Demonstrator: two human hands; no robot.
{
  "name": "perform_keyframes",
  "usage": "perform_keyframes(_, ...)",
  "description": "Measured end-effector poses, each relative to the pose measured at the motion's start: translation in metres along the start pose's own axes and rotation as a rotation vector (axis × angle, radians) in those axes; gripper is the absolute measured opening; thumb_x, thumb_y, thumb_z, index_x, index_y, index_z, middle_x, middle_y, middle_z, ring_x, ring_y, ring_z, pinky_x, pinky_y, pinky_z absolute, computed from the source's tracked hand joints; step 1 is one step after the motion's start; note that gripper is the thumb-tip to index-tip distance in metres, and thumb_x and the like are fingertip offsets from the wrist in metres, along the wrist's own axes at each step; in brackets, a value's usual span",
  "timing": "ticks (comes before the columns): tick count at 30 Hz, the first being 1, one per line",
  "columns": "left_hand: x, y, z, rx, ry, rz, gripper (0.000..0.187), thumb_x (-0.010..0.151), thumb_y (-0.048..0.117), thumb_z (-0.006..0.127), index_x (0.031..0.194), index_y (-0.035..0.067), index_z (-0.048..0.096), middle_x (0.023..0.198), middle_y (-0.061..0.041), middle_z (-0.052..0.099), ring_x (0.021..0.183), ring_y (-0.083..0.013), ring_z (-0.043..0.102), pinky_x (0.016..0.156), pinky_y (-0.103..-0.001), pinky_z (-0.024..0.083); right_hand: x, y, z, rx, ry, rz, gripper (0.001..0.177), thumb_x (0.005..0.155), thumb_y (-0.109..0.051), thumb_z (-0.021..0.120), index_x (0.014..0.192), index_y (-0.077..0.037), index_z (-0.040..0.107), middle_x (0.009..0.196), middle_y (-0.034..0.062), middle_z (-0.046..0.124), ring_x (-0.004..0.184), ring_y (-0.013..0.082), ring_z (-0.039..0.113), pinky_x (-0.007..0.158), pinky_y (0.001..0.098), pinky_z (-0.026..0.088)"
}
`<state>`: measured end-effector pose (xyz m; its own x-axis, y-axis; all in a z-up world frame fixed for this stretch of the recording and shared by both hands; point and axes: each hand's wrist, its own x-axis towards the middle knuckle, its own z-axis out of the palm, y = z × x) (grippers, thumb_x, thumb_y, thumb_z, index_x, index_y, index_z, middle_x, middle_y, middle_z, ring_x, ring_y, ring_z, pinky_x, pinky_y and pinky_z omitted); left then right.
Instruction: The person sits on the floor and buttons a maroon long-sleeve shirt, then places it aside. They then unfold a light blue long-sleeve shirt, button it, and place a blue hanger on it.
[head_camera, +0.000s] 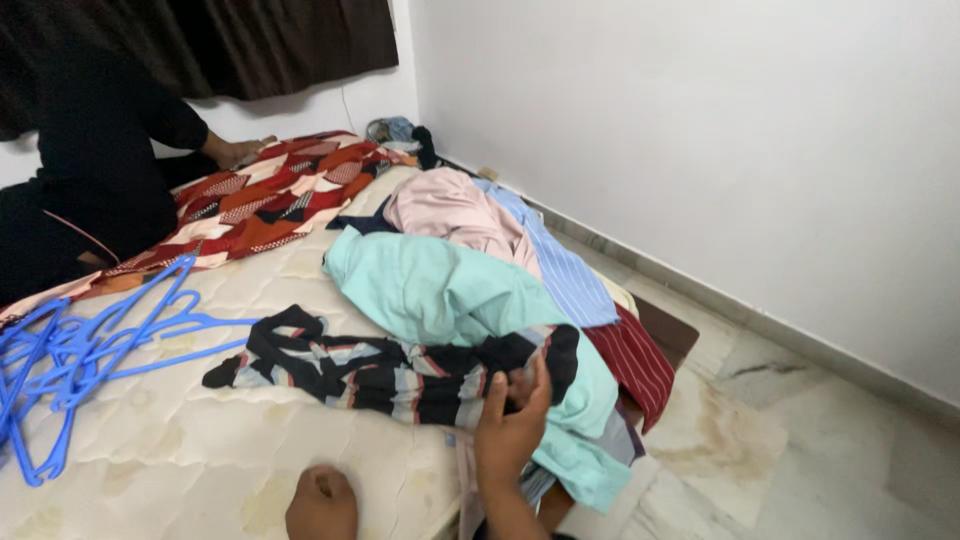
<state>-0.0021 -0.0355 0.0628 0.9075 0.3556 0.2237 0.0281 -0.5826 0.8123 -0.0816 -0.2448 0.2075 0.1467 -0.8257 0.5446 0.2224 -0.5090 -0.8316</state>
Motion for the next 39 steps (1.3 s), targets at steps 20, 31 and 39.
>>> perform_keyframes(20, 0.089, 0.272, 0.059, 0.423, -0.3, 0.551, 0.031, 0.09, 0.027, 0.072, 0.111, 0.006, 0.068, 0.124, -0.019, 0.063, 0.115, -0.0355, 0.064, 0.095, -0.046, 0.053, -0.018, 0.079, 0.034, 0.361, -0.575, 0.695, 0.071, 0.095, -0.04, 0.063, 0.153, -0.006, 0.039, 0.135, 0.0118, 0.063, 0.126, 0.0165, 0.06, 0.107, 0.0297, 0.044)
perform_keyframes(31, 0.104, 0.295, 0.028, 0.018, -0.026, 0.57, 0.027, 0.091, 0.02, 0.062, 0.102, -0.004, 0.059, 0.095, -0.03, 0.069, 0.09, -0.0491, 0.066, 0.081, -0.056, 0.05, -0.035, 0.108, 0.048, 0.408, -0.54, 0.939, 0.065, 0.098, -0.054, 0.049, 0.125, 0.002, 0.07, 0.12, 0.0174, 0.078, 0.103, 0.0248, 0.07, 0.087, 0.0368, 0.048)
perform_keyframes(39, 0.212, 0.338, -0.089, -0.542, 0.349, 0.808, 0.023, 0.105, 0.016, 0.054, 0.088, 0.002, 0.048, 0.082, -0.012, 0.054, 0.077, -0.025, 0.055, 0.074, -0.042, 0.049, -0.033, 0.118, 0.049, 0.38, -0.583, 1.087, 0.058, 0.1, -0.052, 0.05, 0.127, -0.003, 0.066, 0.125, 0.0154, 0.074, 0.108, 0.026, 0.068, 0.092, 0.0396, 0.048)
